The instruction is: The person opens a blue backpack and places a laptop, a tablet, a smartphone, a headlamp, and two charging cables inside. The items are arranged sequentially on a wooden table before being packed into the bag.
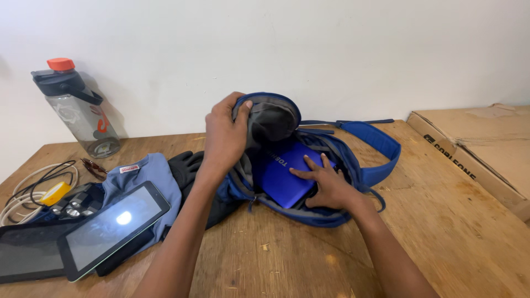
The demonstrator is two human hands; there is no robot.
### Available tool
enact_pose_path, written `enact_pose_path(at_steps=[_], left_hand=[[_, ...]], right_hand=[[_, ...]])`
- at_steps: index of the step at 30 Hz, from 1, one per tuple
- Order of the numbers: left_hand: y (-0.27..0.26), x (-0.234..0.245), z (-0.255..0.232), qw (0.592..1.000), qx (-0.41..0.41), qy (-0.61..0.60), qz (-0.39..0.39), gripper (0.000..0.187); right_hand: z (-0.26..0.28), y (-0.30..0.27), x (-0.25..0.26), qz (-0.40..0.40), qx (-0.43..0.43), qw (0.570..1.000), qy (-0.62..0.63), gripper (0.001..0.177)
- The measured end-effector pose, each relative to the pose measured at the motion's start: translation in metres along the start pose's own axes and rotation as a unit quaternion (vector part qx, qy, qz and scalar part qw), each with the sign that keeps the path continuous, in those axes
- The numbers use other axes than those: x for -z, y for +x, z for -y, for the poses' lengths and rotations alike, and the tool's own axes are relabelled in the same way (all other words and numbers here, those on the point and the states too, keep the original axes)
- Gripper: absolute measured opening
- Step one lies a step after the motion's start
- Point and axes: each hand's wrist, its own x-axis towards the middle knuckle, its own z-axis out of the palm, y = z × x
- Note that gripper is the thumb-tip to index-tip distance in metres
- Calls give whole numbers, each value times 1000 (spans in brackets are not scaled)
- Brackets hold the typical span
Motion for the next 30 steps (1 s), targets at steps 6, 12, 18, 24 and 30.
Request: enact_pose_path(at_steps=[6,12,18,24,30], left_hand=[[-13,14,2,999,-29,6,-34,23],[-49,2,25,999,-25,-14,-16,87],[-107,-4,54,957,-202,192,81,129],[-122,-23,91,950,71,282,115,74],[-118,-16,121,958,78,240,139,65]], right_hand=[[0,6,-3,-5,-34,999,-32,105],[8,4,-13,16,-54,997,-46,125],[5,10,-27,-130,91,987,-21,120],[-4,19,-29,-117,170,978,-22,80],[-34,14,-5,-146,97,984,-13,79]])
